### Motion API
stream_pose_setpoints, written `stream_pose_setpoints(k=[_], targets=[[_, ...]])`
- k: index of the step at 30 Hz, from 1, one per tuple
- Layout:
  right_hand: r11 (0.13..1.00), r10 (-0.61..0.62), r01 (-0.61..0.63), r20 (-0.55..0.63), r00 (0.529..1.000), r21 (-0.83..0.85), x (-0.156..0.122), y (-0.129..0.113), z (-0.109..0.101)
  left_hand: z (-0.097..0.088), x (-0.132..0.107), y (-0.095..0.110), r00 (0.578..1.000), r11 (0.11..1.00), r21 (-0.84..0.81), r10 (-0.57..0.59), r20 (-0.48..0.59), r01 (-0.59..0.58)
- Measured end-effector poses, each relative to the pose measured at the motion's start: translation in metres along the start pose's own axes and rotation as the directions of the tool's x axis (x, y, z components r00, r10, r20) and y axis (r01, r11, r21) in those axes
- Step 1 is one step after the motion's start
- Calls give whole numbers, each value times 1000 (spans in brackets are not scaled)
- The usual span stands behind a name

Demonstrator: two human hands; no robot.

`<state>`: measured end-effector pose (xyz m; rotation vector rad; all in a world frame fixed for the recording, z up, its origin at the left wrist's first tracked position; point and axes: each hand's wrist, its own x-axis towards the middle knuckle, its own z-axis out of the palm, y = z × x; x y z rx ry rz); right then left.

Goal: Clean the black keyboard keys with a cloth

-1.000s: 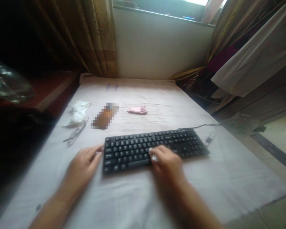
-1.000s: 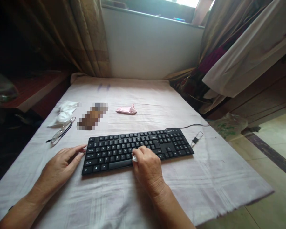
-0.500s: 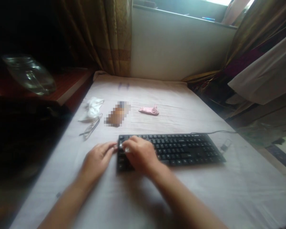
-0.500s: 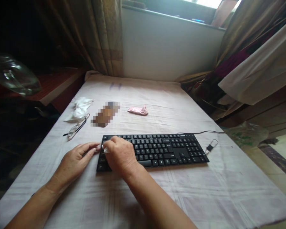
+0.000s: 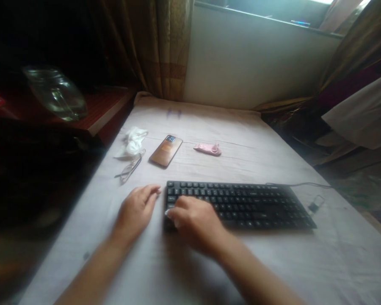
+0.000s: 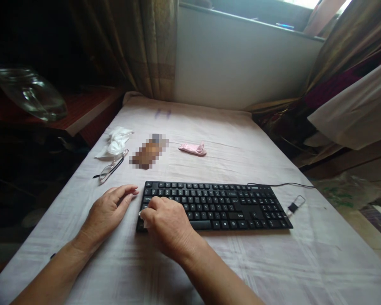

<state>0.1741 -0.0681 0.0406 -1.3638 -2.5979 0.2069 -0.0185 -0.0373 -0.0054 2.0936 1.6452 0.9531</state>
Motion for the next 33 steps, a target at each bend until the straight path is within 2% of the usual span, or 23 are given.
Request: stream_pose_setpoints(k=[3, 6, 10, 16, 21, 27, 31, 33], targets=[[1000, 24, -24, 40, 999, -14, 26, 8, -11, -1, 2, -3, 1000, 1000, 1, 3, -26, -3], [987, 147, -137, 118, 982, -82, 60, 16, -18, -4, 4, -6, 999, 1000, 13, -17, -47, 18], [988, 141, -128, 160, 977, -89, 78, 16, -20, -7, 6, -11, 997, 999, 13, -36, -72, 37], [996, 38, -23, 191, 981, -81, 48, -3, -14, -7, 6, -14, 996, 999, 16, -40, -77, 41], [994, -81, 90, 152, 985, -58, 21, -14, -8, -3, 4, -11, 998, 1000, 26, -16, -54, 17], [980, -188, 192, 84, 979, -48, 4, -18, 0, 2, 1, -5, 997, 997, 32, 73, -8, -73], [964, -263, 256, 107, 959, 77, -4, -13, -1, 3, 1, -5, 993, 992, 45, 115, 0, -115], [953, -254, 233, 92, 963, 195, -4, -1, -9, 3, 0, -4, 991, 990, 49, 130, -3, -130]])
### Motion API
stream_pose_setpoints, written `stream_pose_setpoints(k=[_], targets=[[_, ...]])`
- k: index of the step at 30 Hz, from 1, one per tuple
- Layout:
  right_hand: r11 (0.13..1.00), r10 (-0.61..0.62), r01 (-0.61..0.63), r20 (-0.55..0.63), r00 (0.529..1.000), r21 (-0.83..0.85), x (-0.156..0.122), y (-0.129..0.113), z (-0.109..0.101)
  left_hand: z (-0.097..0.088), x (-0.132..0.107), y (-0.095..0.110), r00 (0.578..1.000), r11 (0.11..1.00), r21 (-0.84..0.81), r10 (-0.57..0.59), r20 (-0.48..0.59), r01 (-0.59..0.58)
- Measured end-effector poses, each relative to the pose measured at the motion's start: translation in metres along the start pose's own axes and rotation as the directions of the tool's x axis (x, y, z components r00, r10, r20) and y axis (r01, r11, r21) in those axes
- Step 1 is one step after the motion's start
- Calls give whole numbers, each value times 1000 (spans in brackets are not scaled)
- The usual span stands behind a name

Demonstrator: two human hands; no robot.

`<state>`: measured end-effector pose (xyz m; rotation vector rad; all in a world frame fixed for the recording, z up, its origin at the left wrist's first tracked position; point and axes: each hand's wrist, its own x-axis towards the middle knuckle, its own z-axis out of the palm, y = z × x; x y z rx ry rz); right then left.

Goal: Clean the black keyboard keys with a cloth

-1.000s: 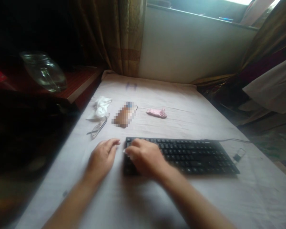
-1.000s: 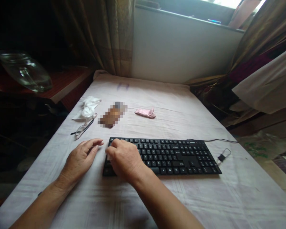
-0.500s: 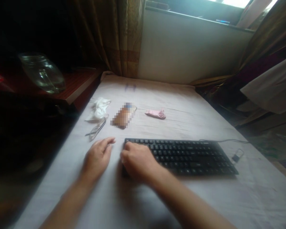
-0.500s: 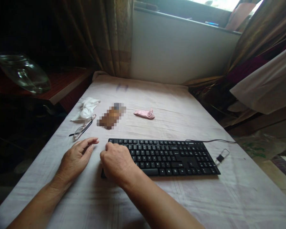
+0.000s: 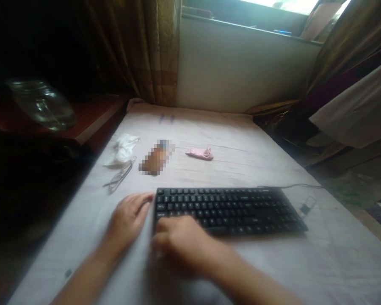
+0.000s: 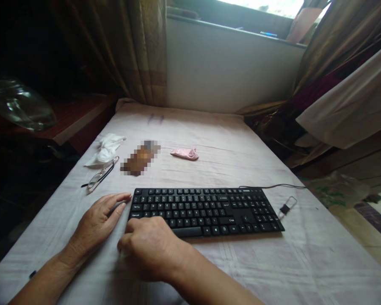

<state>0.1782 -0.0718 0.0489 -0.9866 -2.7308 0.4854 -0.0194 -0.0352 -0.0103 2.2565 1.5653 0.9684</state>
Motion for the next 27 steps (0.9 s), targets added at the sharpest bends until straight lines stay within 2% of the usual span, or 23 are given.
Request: stream_pose_setpoints(k=[3, 6, 8, 10, 15, 16, 18, 20, 23, 27], targets=[[989, 137, -128, -137, 981, 79, -3, 30, -25, 0, 0, 2, 999, 999, -5, 32, -7, -32], [936, 342, -351, -260, 903, 11, 5, 70, -51, 0, 1, 5, 998, 998, -13, 55, -24, -55], [863, 468, -505, -339, 816, -24, 16, 94, -61, -1, 1, 6, 998, 998, -19, 53, -34, -54], [828, 511, -560, -379, 771, -22, 27, 113, -65, -1, 1, 6, 998, 998, -24, 51, -38, -52], [807, 561, -591, -287, 776, -21, 43, 151, -75, -1, 2, 3, 996, 997, -5, 79, -37, -79], [782, 592, -623, -290, 752, -18, 43, 159, -80, 0, 1, 2, 995, 996, 0, 89, -41, -89], [706, 663, -708, -340, 667, -12, 41, 176, -91, 0, 1, 1, 993, 994, 9, 105, -52, -104], [650, 710, -760, -347, 613, -14, 38, 191, -96, 1, 0, 0, 992, 994, 14, 110, -57, -109], [606, 758, -795, -291, 584, -17, 35, 203, -89, 1, 0, 0, 995, 996, 8, 94, -42, -94], [590, 787, -807, -238, 570, 18, 30, 204, -72, 2, -1, -1, 997, 997, -2, 72, -35, -72]])
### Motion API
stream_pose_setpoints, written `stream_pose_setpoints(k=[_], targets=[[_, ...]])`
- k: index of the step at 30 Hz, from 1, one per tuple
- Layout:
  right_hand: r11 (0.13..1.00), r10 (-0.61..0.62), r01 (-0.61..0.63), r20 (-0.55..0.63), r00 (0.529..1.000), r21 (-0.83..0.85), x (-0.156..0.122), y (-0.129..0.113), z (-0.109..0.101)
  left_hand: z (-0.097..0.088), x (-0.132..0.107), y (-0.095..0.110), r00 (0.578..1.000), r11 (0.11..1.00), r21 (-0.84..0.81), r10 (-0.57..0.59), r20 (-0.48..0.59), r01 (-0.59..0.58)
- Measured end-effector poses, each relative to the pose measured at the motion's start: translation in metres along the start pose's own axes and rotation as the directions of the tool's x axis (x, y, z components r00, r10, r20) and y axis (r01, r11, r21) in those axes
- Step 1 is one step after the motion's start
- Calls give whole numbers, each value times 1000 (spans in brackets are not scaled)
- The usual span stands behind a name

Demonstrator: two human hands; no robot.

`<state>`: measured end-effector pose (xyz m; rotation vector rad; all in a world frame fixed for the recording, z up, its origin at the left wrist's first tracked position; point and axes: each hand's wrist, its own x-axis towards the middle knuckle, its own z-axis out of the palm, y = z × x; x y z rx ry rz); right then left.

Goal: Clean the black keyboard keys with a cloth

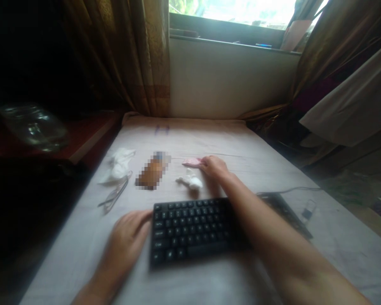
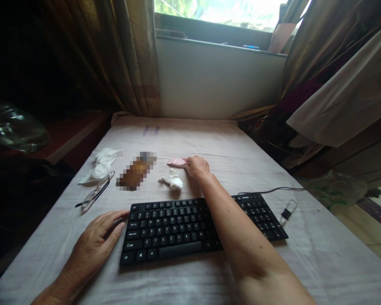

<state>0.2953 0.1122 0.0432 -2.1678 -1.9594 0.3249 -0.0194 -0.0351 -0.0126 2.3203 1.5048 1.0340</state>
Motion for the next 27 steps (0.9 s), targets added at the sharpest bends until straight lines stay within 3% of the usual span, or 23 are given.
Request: stream_pose_setpoints(k=[6, 10, 14, 18, 22, 24, 27], targets=[[982, 60, -36, -126, 990, 185, -30, 20, -17, -5, 2, -6, 996, 998, 49, 42, -80, -39], [912, 131, -35, -210, 969, 409, -67, 46, -30, -5, 29, 15, 991, 993, 62, 109, -78, -105], [793, 194, 24, -289, 937, 608, -91, 63, -39, 20, 86, 57, 959, 980, 66, 167, 230, -186], [633, 266, 150, -395, 880, 760, -98, 69, -52, 61, 135, 79, 847, 963, 177, 82, 525, -203], [620, 334, 166, -449, 829, 767, -105, 73, -69, 79, 151, 71, 853, 958, 220, 45, 520, -185], [592, 376, 176, -463, 803, 786, -109, 74, -74, 74, 156, 61, 882, 957, 256, 1, 471, -138], [550, 401, 205, -471, 786, 810, -112, 72, -79, 51, 169, 39, 936, 935, 355, -120, 331, -5]])
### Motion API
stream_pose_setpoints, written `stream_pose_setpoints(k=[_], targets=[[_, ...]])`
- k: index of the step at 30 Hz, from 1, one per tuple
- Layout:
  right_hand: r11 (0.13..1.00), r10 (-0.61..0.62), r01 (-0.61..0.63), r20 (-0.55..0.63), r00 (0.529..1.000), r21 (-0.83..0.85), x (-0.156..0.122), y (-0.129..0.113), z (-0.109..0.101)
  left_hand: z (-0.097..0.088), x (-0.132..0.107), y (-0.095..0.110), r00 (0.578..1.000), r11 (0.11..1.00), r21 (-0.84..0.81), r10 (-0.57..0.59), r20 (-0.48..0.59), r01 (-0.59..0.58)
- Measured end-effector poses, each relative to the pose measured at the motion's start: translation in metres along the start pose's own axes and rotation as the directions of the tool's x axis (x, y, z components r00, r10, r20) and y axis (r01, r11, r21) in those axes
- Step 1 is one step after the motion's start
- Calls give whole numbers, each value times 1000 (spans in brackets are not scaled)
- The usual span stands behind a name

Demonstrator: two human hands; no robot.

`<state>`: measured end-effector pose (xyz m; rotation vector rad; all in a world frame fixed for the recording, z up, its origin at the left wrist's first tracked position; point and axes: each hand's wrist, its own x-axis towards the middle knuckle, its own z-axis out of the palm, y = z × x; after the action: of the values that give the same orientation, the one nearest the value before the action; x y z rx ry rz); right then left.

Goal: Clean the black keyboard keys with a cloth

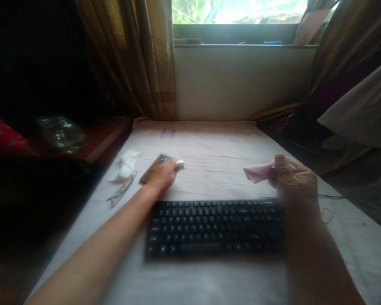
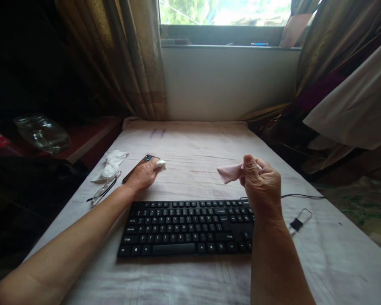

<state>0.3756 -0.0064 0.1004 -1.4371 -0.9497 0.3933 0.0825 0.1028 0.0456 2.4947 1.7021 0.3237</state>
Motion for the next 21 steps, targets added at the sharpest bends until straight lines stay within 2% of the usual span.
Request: stream_pose_setpoints(k=[3, 6, 8, 10, 13, 15, 17, 18, 19, 21], targets=[[999, -9, 8, 33, 999, 41, -3, -6, 5, -24, 13, -42, 981, 982, 52, -176, -81, 180], [1000, -11, 8, 125, 992, 26, -6, -10, 11, -42, 24, -83, 956, 955, 76, -282, -86, 288], [1000, -29, 27, 181, 983, 14, -9, -11, 15, -47, 26, -102, 948, 946, 65, -314, -58, 318], [998, -57, 56, 218, 974, 11, -11, -10, 18, -47, 20, -109, 946, 946, 34, -320, -59, 322], [996, -81, 73, 260, 962, 41, -19, -11, 26, -42, -6, -94, 956, 962, -44, -272, -106, 269], [994, -77, 47, 334, 939, 95, -29, -15, 33, -36, -35, -69, 974, 976, -121, -194, -119, 179], [993, -63, 8, 470, 881, 118, -45, -20, 41, -31, -69, -35, 988, 971, -226, -100, -120, 71], [995, -56, -1, 548, 834, 103, -55, -22, 45, -29, -86, -18, 987, 918, -396, -68, -143, 6], [997, -60, 14, 615, 787, 79, -66, -25, 49, -27, -101, -1, 992, 848, -529, -35, -118, -33], [991, -114, 132, 671, 733, 24, -88, -27, 54, -25, -126, 28, 996, 724, -688, -19, -90, -48]])
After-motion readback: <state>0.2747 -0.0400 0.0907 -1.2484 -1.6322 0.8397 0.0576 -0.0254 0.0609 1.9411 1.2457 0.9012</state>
